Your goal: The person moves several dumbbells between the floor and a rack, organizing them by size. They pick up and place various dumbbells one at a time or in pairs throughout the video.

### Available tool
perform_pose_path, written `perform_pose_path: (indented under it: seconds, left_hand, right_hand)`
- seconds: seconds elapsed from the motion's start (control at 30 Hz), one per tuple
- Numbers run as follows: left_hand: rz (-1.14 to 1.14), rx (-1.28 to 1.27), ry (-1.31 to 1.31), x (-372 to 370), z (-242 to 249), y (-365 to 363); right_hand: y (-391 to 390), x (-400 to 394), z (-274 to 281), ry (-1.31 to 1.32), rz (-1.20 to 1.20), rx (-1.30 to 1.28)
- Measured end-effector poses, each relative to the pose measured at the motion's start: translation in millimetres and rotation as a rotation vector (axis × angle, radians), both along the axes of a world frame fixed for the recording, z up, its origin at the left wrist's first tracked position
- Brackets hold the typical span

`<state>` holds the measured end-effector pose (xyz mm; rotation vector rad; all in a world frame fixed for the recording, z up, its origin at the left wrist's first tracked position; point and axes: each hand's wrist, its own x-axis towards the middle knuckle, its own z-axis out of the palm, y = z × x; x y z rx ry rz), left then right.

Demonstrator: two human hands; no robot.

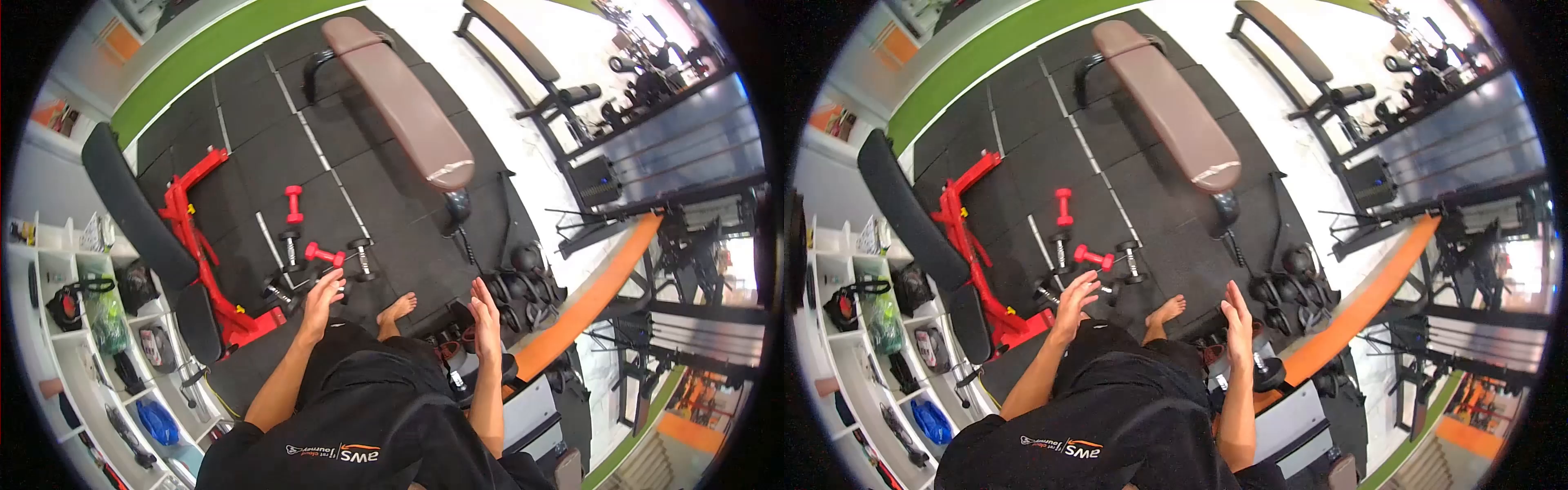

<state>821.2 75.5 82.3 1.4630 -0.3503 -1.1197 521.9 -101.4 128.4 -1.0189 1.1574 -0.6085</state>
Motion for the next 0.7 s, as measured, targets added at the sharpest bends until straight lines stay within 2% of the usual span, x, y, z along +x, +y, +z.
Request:
perform_pose_path:
  seconds: [0.07, 0.23, 0.37, 0.57, 0.7]
  left_hand:
    - [-0.004, -0.024, 0.063, -14, -8, -21]
    - [-0.046, -0.072, 0.095, -30, 13, -70]
    - [-0.048, -0.067, 0.090, -28, 16, -96]
    - [-0.005, -0.027, 0.126, -17, -1, -128]
    - [0.055, -0.046, 0.177, -2, -13, -175]
  right_hand:
    - [-16, -32, 2, 0.029, -0.051, -0.026]
    - [-39, -63, 3, 0.048, -0.075, -0.050]
    - [-56, -43, 0, -0.021, -0.062, -0.017]
    - [-93, 2, 3, -0.027, 0.106, 0.022]
    - [-133, 42, 1, 0.021, 0.211, 0.032]
